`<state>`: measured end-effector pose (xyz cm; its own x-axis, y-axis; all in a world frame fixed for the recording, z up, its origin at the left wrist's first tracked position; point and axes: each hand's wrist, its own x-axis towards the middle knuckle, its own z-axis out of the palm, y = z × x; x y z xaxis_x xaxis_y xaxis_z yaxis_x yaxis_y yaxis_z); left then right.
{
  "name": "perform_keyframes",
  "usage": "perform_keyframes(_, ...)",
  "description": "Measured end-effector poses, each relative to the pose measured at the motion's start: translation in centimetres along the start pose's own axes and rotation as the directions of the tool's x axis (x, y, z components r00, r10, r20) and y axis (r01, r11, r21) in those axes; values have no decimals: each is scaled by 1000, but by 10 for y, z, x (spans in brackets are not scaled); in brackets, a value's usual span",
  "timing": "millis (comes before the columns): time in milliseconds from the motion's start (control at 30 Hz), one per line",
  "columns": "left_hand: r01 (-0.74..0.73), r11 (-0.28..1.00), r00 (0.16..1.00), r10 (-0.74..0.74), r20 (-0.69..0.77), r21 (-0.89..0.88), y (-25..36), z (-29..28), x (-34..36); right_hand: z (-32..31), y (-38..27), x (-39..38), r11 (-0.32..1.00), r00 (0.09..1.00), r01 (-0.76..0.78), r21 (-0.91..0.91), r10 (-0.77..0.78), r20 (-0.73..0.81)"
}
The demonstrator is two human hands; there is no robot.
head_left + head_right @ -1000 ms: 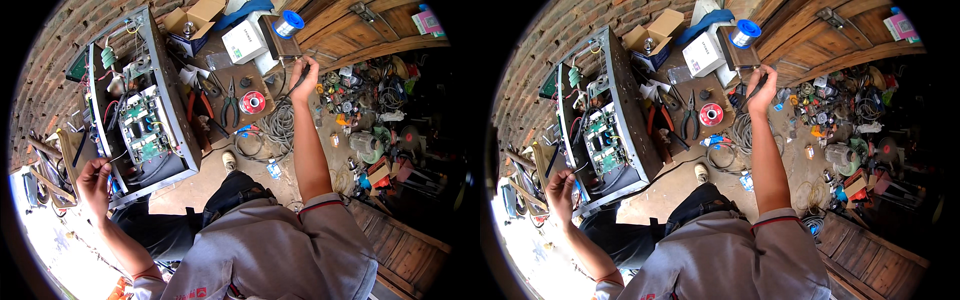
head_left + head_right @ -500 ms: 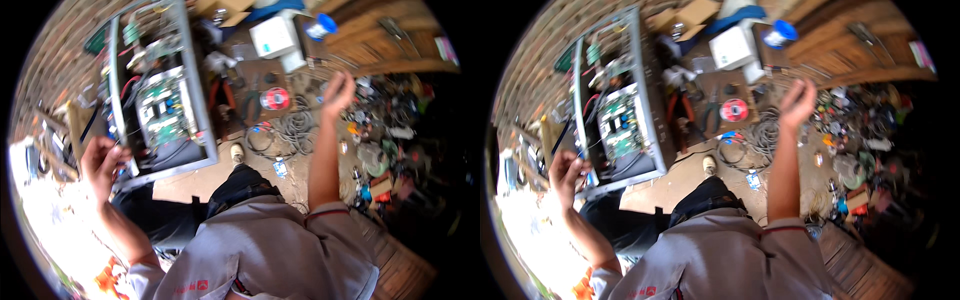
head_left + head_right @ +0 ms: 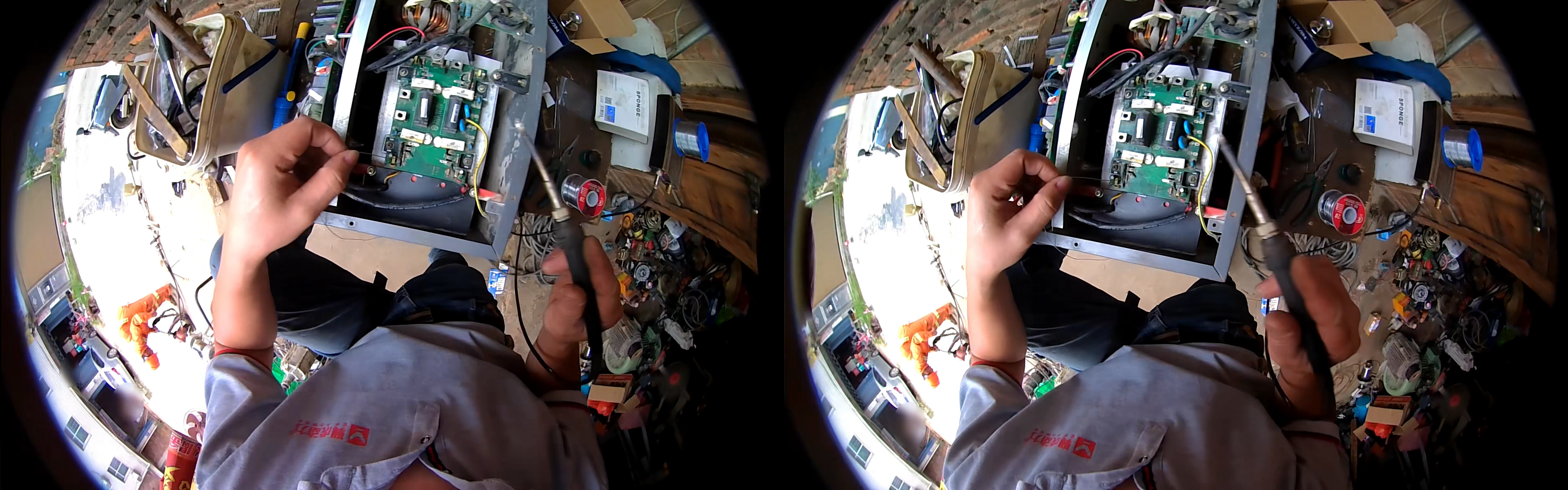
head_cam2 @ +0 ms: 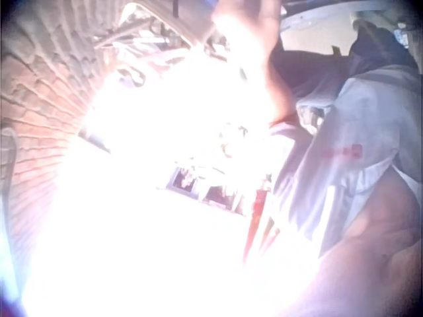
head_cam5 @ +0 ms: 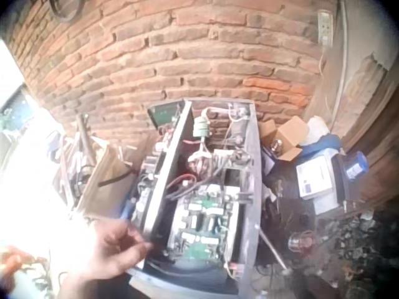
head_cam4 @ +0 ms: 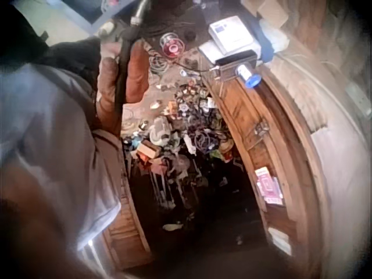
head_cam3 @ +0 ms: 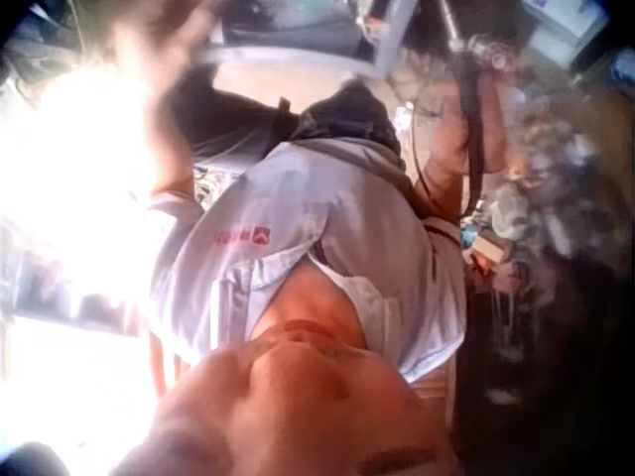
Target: The person uses a soldering iron and solder wire to attach wires to a green circuit board inside an open metal casing. They repeatedly heat connection points and feed solder to secure the wires in place.
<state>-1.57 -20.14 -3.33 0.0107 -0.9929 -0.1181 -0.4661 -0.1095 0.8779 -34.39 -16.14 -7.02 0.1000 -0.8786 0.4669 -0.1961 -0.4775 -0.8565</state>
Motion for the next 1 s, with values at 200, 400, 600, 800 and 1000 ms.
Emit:
perform_keyframes(200, -54, 994, 998, 56, -9, 98, -4, 10, -5, 28, -9, 14, 998, 980, -59, -15, 60, 191)
perform_keyframes(400, -87, 988, 995, 93, -38, 130, -3, 13, -5, 46, -7, 3, 985, 977, -140, -98, 153, 146)
perform_keyframes(600, -109, 978, 993, 113, -17, 180, -4, 12, -3, 54, -2, 9, 992, 983, -98, -78, 109, 147)
perform_keyframes(800, -112, 979, 993, 116, -14, 172, -4, 13, 0, 55, -2, 17, 994, 980, -73, -81, 87, 179)
perform_keyframes(1000, -113, 977, 993, 119, -21, 180, -3, 13, -1, 55, -5, 20, 992, 973, -66, -104, 87, 212)
